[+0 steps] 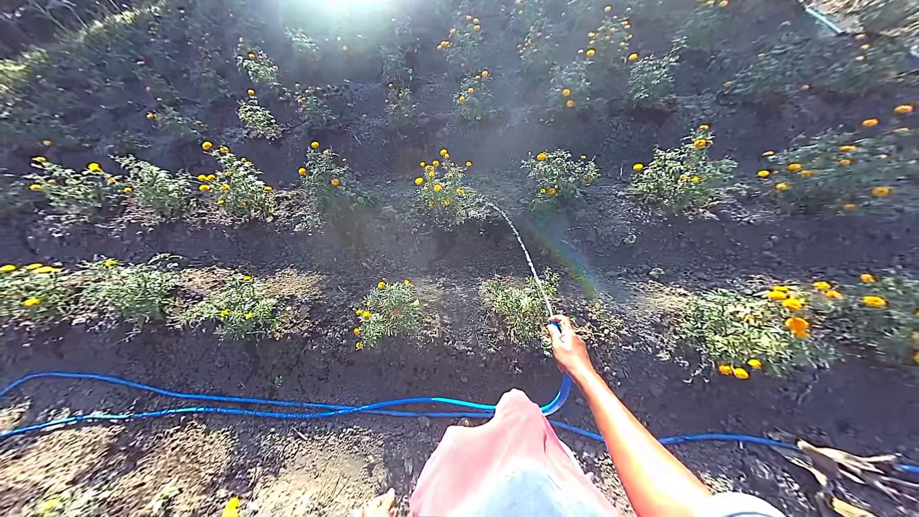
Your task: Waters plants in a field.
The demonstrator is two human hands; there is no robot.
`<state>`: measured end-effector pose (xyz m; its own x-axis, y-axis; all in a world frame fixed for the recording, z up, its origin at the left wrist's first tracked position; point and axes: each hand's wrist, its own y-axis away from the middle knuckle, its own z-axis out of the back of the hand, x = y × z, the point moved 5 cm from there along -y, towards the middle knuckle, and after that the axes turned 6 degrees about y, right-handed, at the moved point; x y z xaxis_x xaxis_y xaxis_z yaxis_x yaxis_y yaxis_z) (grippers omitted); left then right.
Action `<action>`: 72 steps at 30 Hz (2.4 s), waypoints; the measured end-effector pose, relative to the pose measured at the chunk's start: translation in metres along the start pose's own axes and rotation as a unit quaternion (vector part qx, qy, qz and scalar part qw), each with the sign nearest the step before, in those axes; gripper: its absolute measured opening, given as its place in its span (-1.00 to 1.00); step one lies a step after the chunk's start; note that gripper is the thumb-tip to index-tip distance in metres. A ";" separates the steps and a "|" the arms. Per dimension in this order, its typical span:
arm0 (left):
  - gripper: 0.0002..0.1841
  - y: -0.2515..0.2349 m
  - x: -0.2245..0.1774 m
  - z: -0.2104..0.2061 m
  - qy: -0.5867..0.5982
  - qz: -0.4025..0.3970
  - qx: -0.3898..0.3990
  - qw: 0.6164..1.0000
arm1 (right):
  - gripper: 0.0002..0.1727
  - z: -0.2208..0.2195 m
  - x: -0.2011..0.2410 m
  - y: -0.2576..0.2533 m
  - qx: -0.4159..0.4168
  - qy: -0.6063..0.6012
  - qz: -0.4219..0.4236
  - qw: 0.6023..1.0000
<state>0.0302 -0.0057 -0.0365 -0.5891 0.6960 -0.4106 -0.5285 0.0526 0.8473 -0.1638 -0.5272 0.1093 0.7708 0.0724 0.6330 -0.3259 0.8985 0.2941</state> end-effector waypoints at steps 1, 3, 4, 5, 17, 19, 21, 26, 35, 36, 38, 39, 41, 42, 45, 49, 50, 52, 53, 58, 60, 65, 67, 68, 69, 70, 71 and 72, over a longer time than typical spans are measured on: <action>-0.57 -0.004 0.002 0.000 0.001 -0.006 -0.004 1.000 | -0.58 -0.001 -0.002 0.001 -0.007 -0.006 0.000 1.000; -0.58 -0.016 0.013 -0.001 -0.004 -0.010 0.003 1.000 | -0.55 -0.004 -0.002 0.005 -0.014 -0.003 0.006 1.000; -0.57 -0.021 0.017 -0.001 -0.006 -0.007 0.006 1.000 | -0.55 -0.008 0.002 0.007 -0.009 0.003 0.016 1.000; -0.57 -0.021 0.019 -0.003 -0.004 -0.003 0.008 1.000 | -0.55 -0.013 0.009 0.010 0.004 0.014 0.032 0.999; -0.44 0.059 -0.153 -0.116 -0.072 -0.246 0.194 0.947 | -0.55 -0.091 0.162 0.078 0.280 0.144 0.238 0.919; -0.42 0.082 -0.179 -0.144 -0.072 -0.278 0.263 0.921 | -0.55 -0.096 0.170 0.076 0.310 0.154 0.232 0.909; -0.40 0.102 -0.196 -0.171 -0.109 -0.321 0.330 0.881 | -0.55 -0.100 0.170 0.072 0.334 0.164 0.221 0.901; -0.47 0.130 -0.195 -0.232 -0.160 -0.342 0.404 0.833 | -0.54 -0.108 0.151 0.061 0.388 0.189 0.170 0.886; -0.42 0.143 -0.174 -0.293 -0.310 -0.277 0.304 0.857 | -0.54 -0.100 0.099 0.046 0.420 0.211 0.190 0.862; -0.43 0.155 -0.174 -0.299 -0.329 -0.241 0.304 0.861 | -0.54 -0.095 0.090 0.041 0.423 0.208 0.191 0.861; -0.43 0.161 -0.169 -0.329 -0.344 -0.219 0.288 0.867 | -0.54 -0.079 0.071 0.029 0.427 0.200 0.196 0.860; -0.42 0.153 -0.159 -0.353 -0.336 -0.239 0.289 0.864 | -0.54 -0.068 0.059 0.023 0.431 0.197 0.202 0.857; -0.41 0.137 -0.139 -0.403 -0.325 -0.279 0.299 0.853 | -0.55 -0.043 0.035 0.011 0.437 0.199 0.213 0.851; -0.44 0.149 -0.142 -0.419 -0.337 -0.246 0.305 0.856 | -0.55 -0.029 0.024 0.005 0.442 0.201 0.216 0.847; -0.53 0.215 -0.169 -0.446 -0.367 -0.182 0.308 0.858 | -0.54 0.013 -0.014 -0.009 0.459 0.198 0.220 0.838; -0.46 0.256 -0.190 -0.488 -0.331 -0.252 0.316 0.853 | -0.55 0.066 -0.050 -0.030 0.462 0.201 0.229 0.833; -0.45 0.270 -0.201 -0.495 -0.329 -0.223 0.311 0.863 | -0.55 0.077 -0.056 -0.036 0.461 0.202 0.228 0.833; -0.37 0.274 -0.208 -0.521 -0.330 -0.227 0.309 0.863 | -0.55 0.097 -0.065 -0.048 0.459 0.208 0.221 0.835; -0.35 0.270 -0.209 -0.536 -0.330 -0.244 0.315 0.856 | -0.55 0.106 -0.069 -0.052 0.461 0.213 0.217 0.834; -0.38 0.269 -0.217 -0.605 -0.264 -0.311 0.356 0.841 | -0.55 0.141 -0.093 -0.073 0.495 0.239 0.190 0.813; -0.37 0.293 -0.232 -0.615 -0.227 -0.299 0.377 0.847 | -0.57 0.158 -0.101 -0.081 0.495 0.246 0.175 0.814; -0.41 0.342 -0.262 -0.619 -0.127 -0.300 0.428 0.843 | -0.58 0.208 -0.097 -0.089 0.459 0.218 0.156 0.847; -0.43 0.345 -0.262 -0.617 -0.126 -0.326 0.431 0.832 | -0.59 0.214 -0.092 -0.081 0.456 0.217 0.170 0.846; -0.43 0.341 -0.259 -0.616 -0.123 -0.339 0.425 0.830 | -0.59 0.212 -0.089 -0.075 0.455 0.224 0.185 0.842; -0.44 0.336 -0.254 -0.613 -0.121 -0.348 0.417 0.831 | -0.60 0.206 -0.087 -0.068 0.454 0.233 0.205 0.835; -0.45 0.329 -0.248 -0.609 -0.127 -0.354 0.410 0.831 | -0.60 0.198 -0.085 -0.061 0.449 0.243 0.225 0.830; -0.46 0.321 -0.242 -0.602 -0.140 -0.357 0.403 0.831 | -0.59 0.187 -0.084 -0.054 0.442 0.253 0.242 0.826; -0.48 0.310 -0.233 -0.595 -0.153 -0.356 0.396 0.833 | -0.58 0.176 -0.082 -0.046 0.432 0.257 0.254 0.826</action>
<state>-0.3600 -0.5776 0.1213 -0.0519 0.4296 -0.9015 -0.0378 0.9013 0.4316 -0.3080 -0.6503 0.1702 0.4733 0.7189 0.5091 -0.7766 0.0677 0.6264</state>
